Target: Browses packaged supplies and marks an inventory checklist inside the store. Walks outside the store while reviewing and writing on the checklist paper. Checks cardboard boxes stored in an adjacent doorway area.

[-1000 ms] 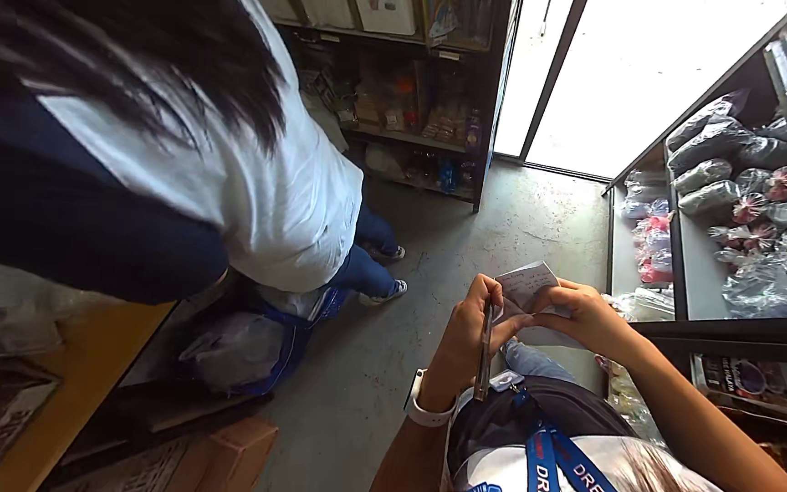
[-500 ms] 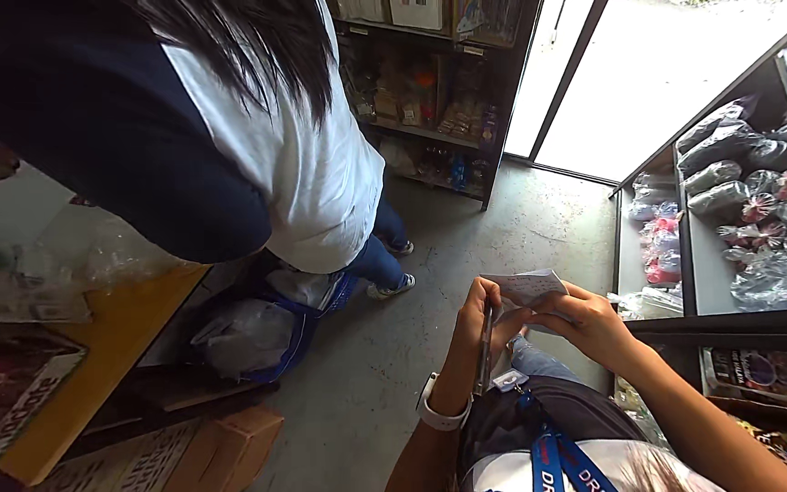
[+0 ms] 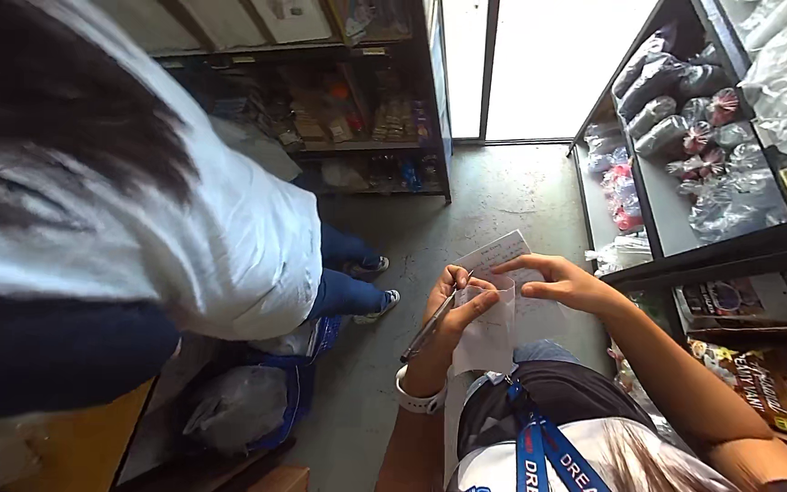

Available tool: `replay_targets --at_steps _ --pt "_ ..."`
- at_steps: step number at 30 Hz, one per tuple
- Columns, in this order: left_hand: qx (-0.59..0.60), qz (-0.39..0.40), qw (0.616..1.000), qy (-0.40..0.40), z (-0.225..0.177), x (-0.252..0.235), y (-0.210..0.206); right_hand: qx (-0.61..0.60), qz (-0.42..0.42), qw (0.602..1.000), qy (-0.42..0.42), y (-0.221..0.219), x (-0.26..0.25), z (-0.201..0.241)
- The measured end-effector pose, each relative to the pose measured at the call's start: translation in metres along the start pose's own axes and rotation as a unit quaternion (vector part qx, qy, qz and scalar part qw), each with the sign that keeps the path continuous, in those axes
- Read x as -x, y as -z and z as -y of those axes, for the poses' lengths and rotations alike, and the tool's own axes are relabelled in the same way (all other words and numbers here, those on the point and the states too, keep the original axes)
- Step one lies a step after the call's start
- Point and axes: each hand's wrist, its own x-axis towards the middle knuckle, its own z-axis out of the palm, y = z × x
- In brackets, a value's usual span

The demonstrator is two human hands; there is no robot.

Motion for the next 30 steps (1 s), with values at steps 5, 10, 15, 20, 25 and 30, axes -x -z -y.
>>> replay_targets --at_steps 5,10,15,20,25,30 --pt "0.024 0.059 0.998 0.020 0.012 -0.058 -0.017 -0.216 0.030 0.975 -0.034 0.038 -0.008 -0.031" --pt "-0.127 0.001 0.992 -0.004 0.024 -0.118 -0.051 -0.304 -0.053 0.950 -0.046 0.084 -0.016 -0.028" --pt "-0.249 -0.017 0.967 -0.058 0.042 -0.175 -0.076 -0.236 -0.182 0.954 -0.035 0.135 -0.019 -0.028" --pt "-0.270 0.022 0.960 -0.065 0.059 -0.227 -0.110 -0.199 -0.286 0.937 -0.015 0.174 -0.021 -0.029" --pt "-0.248 0.031 0.968 -0.023 0.072 -0.274 -0.129 -0.189 -0.343 0.920 -0.013 0.206 -0.029 -0.037" --pt "-0.226 0.048 0.973 0.013 0.079 -0.327 -0.133 -0.188 -0.395 0.899 -0.019 0.240 -0.055 -0.049"
